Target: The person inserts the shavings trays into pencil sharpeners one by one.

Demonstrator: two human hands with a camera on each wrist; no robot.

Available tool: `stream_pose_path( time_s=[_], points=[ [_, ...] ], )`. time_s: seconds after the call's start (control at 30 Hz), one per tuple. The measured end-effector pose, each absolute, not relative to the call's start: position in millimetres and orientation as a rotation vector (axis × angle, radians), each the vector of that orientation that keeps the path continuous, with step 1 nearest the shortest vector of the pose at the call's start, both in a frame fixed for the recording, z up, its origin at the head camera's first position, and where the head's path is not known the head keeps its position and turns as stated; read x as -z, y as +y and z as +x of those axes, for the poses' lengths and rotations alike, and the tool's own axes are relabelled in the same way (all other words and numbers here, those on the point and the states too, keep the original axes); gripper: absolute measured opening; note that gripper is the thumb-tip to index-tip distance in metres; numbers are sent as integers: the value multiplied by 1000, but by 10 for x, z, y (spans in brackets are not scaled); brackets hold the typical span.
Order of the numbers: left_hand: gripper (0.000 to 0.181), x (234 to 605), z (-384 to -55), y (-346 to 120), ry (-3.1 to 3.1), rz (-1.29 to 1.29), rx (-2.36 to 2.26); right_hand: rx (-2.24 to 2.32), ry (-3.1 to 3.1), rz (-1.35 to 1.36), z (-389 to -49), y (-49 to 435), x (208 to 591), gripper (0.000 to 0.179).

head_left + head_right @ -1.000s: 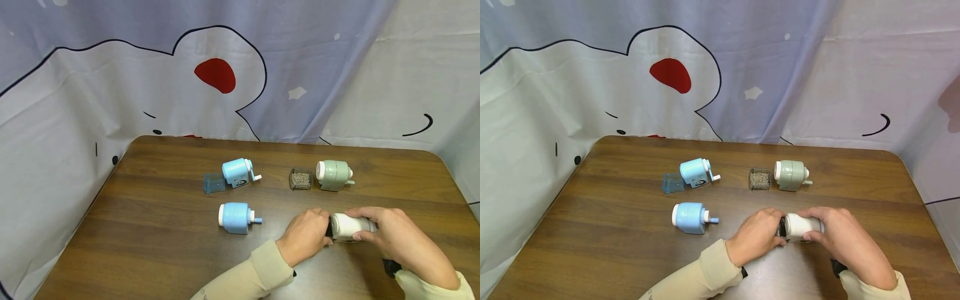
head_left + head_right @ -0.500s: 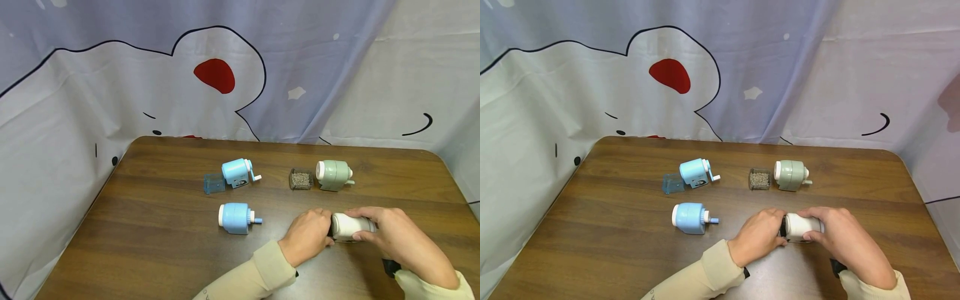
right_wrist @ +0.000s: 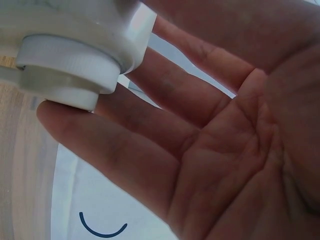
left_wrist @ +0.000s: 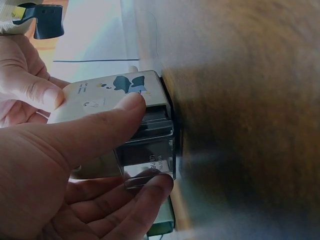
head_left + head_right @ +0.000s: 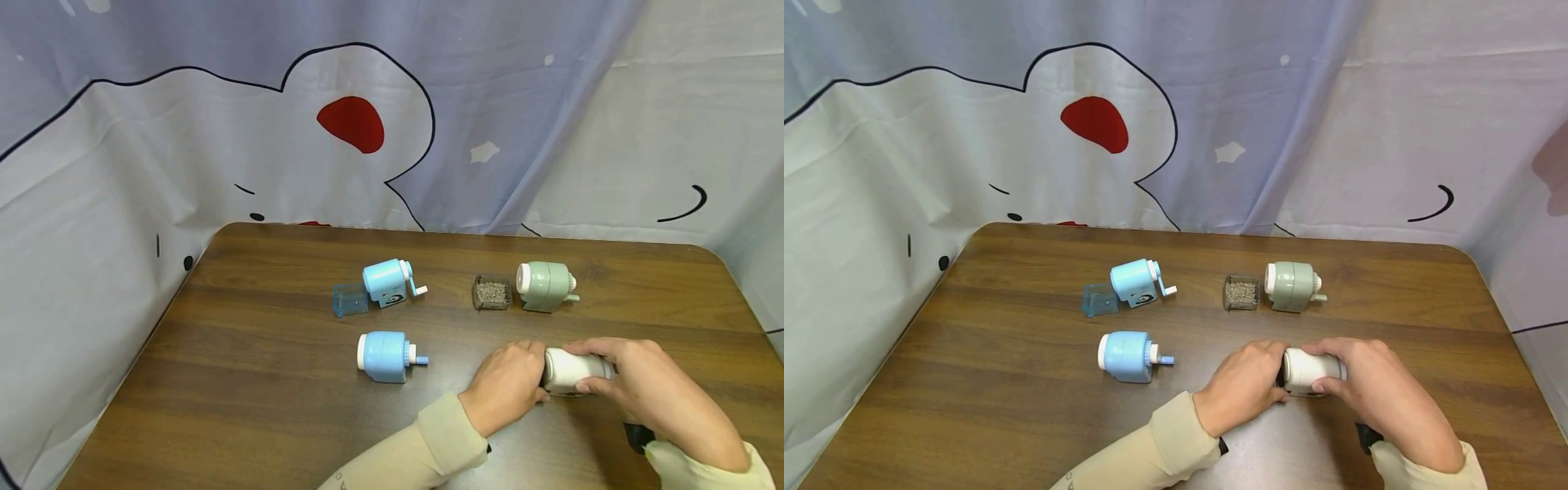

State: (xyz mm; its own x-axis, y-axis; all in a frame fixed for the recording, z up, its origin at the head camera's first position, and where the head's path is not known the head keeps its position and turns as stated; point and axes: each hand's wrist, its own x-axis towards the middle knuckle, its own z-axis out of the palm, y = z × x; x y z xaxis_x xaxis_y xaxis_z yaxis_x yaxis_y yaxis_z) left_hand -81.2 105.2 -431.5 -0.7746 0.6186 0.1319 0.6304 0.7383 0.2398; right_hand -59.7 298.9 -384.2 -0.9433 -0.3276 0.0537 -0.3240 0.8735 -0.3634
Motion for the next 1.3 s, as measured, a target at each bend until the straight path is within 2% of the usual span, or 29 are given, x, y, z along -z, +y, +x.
stream_pose_path(
  time_s=[1.3],
  points=[
    [66, 4332, -858, 1132, -2908, -1057, 510, 593, 3010, -491, -596, 2961, 3819, 42]
  ],
)
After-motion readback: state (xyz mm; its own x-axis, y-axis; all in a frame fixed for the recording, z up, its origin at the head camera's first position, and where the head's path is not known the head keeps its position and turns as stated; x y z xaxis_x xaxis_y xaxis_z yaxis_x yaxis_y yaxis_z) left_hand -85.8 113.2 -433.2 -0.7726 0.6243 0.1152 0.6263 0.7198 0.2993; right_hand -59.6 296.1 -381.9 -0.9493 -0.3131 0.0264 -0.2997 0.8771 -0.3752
